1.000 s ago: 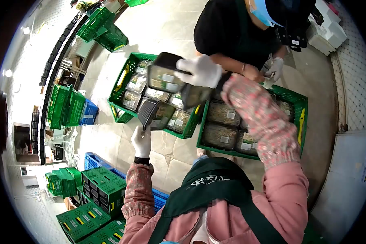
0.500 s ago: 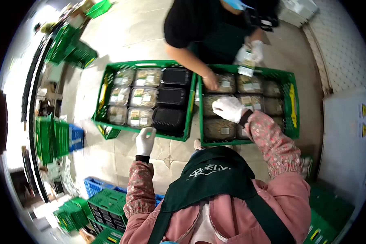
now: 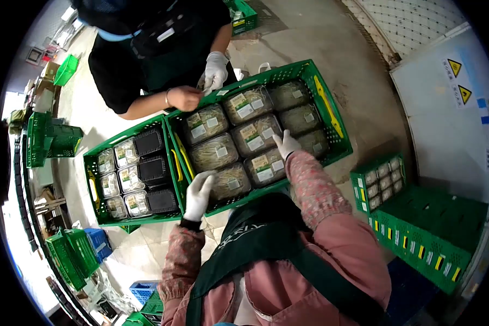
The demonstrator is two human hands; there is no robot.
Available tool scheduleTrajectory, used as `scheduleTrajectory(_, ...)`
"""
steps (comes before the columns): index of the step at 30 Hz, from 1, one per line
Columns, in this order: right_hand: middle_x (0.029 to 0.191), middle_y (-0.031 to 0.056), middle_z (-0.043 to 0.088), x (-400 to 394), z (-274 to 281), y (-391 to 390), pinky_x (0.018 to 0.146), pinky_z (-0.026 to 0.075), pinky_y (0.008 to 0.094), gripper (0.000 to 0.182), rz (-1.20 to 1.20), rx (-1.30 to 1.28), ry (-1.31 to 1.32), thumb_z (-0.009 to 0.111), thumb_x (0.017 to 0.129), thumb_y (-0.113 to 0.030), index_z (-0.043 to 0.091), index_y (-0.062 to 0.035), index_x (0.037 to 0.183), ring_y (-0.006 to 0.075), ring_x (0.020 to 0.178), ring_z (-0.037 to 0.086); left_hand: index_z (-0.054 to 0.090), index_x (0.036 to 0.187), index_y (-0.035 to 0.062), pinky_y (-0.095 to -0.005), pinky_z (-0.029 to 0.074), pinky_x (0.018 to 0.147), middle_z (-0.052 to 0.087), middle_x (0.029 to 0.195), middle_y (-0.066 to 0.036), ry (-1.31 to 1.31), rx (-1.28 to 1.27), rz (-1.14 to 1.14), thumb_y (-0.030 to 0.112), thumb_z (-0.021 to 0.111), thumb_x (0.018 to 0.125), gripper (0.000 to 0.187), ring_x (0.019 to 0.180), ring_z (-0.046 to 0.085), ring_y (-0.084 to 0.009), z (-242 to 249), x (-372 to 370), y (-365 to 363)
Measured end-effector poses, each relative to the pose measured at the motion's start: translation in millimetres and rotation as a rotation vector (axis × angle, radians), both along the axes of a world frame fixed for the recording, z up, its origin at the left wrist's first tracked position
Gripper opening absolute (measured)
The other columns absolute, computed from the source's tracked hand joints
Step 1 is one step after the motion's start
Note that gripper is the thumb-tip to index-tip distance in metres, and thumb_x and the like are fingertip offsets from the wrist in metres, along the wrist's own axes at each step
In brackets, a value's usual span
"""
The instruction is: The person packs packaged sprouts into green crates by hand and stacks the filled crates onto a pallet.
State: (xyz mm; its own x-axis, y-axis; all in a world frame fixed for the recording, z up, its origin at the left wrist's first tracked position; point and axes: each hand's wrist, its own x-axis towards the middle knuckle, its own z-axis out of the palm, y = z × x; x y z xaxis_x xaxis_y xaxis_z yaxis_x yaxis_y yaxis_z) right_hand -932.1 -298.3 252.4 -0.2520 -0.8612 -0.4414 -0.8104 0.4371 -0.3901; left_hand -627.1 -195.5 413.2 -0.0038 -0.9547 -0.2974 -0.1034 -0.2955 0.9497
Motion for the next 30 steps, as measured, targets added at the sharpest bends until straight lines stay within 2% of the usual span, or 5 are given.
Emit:
scheduleTrajectory(7,0.066,0.0244,0.054,-55.0,27.2,-15.9,0.057,0.039,0.0543,0.028,0.195,-0.596,-0.274,0.056,0.087,-0.032,0.048,-0.0068,0.076,0.0443,0.068,0.054,0.036,0.129,-0.0014,-0.0434,0.043,0.092,0.05,0.12,-0.018,0.8,0.52,0.32,0.037,0.048,0.093,0.054,0.11,0.051,-0.032,-139.0,-98.2,-106.0)
scheduleTrajectory(13,0.071,0.0212,0.056,-168.1,157.2,-13.1,0.056,0.041,0.0447,0.019,0.142,-0.626,-0.086,0.06,0.086,-0.021,0.052,-0.004,0.081,0.0421,0.069,0.055,0.034,0.129,0.0013,-0.0582,0.047,0.081,0.035,0.126,-0.034,0.844,0.48,0.81,0.038,0.06,0.085,0.062,0.105,0.049,-0.0501,-213.7,-158.9,-198.9)
scheduleTrajectory(17,0.066,0.0147,0.051,-194.1,218.9,-1.4,0.059,0.038,0.0412,0.021,0.359,-0.673,0.123,0.063,0.083,-0.018,0.048,-0.0054,0.074,0.034,0.065,0.049,0.06,0.098,-0.0011,-0.0325,0.052,0.059,0.064,0.09,-0.014,0.47,0.004,0.859,0.013,0.06,0.082,0.021,0.066,0.063,-0.0225,-187.9,-182.8,-171.9)
scheduleTrajectory(19,0.064,0.0114,0.047,-169.0,260.0,-8.8,0.059,0.038,0.0393,0.021,0.519,-0.674,0.118,0.064,0.082,-0.016,0.048,-0.0065,0.072,0.0305,0.063,0.046,0.06,0.108,0.0007,-0.0276,0.046,0.076,0.065,0.095,-0.006,0.361,-0.119,0.657,0.012,0.062,0.084,0.027,0.084,0.058,-0.0116,-130.7,-169.2,-128.3)
scheduleTrajectory(30,0.059,0.0065,0.047,243.6,362.7,-52.3,0.046,0.035,0.0354,0.016,1.601,-1.33,-0.472,0.069,0.073,-0.009,0.054,-0.0078,0.07,0.0255,0.051,0.049,0.06,0.101,-0.0012,-0.0224,0.045,0.064,0.061,0.082,-0.002,-0.259,-0.328,0.804,-0.003,0.061,0.082,0.019,0.071,0.054,-0.0083,26.1,139.3,135.7)
